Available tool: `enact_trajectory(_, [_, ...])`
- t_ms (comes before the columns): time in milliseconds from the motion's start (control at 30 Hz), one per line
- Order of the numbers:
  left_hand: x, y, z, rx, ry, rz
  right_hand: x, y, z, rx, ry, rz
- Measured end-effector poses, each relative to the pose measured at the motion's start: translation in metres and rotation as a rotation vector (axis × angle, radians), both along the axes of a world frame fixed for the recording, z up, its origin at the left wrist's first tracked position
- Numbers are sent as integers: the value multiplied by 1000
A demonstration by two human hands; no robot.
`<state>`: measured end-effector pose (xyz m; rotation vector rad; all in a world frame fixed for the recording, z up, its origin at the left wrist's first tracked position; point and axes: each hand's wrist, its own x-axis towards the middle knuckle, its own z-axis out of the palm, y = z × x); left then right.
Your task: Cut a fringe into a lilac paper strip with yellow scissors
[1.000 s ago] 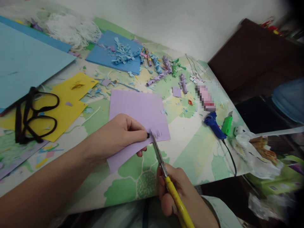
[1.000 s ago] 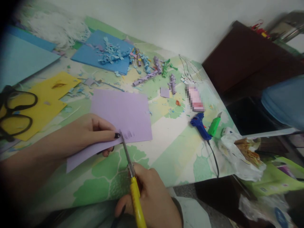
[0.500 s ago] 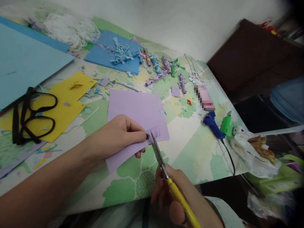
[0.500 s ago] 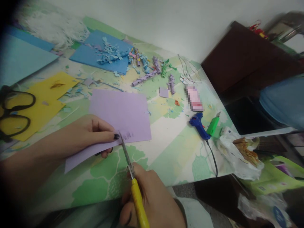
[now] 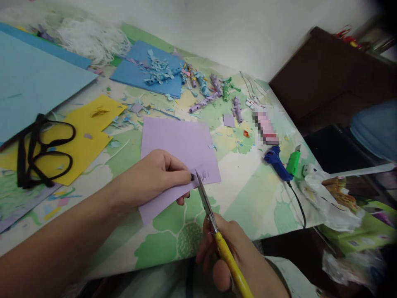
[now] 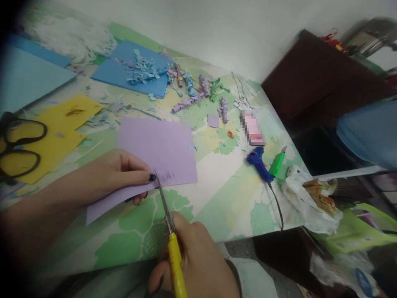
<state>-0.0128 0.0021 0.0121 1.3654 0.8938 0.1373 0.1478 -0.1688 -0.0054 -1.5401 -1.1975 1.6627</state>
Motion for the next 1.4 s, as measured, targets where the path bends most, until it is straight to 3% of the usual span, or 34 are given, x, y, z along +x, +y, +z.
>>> enact_trajectory(467, [-1, 1, -1, 21, -13, 17, -3, 9, -9, -25, 125, -44])
enact_trajectory(667, [-2, 1, -1, 29, -20, 6, -4, 12, -6, -14, 59, -55])
enact_trajectory(1033, [-1, 4, -5, 35, 50, 11, 4, 4, -2, 90, 12, 75])
enact_trajectory(1233, [-5, 11, -5, 10, 62, 125, 30, 6, 15, 84, -187, 147])
enact_trajectory(1300, [-4, 12, -4, -16, 40, 141, 46, 12, 17, 118, -450, 77])
enact_trajectory(1400, [-2, 11, -5, 22, 36, 147, 72, 27, 13, 186, -1016, -19])
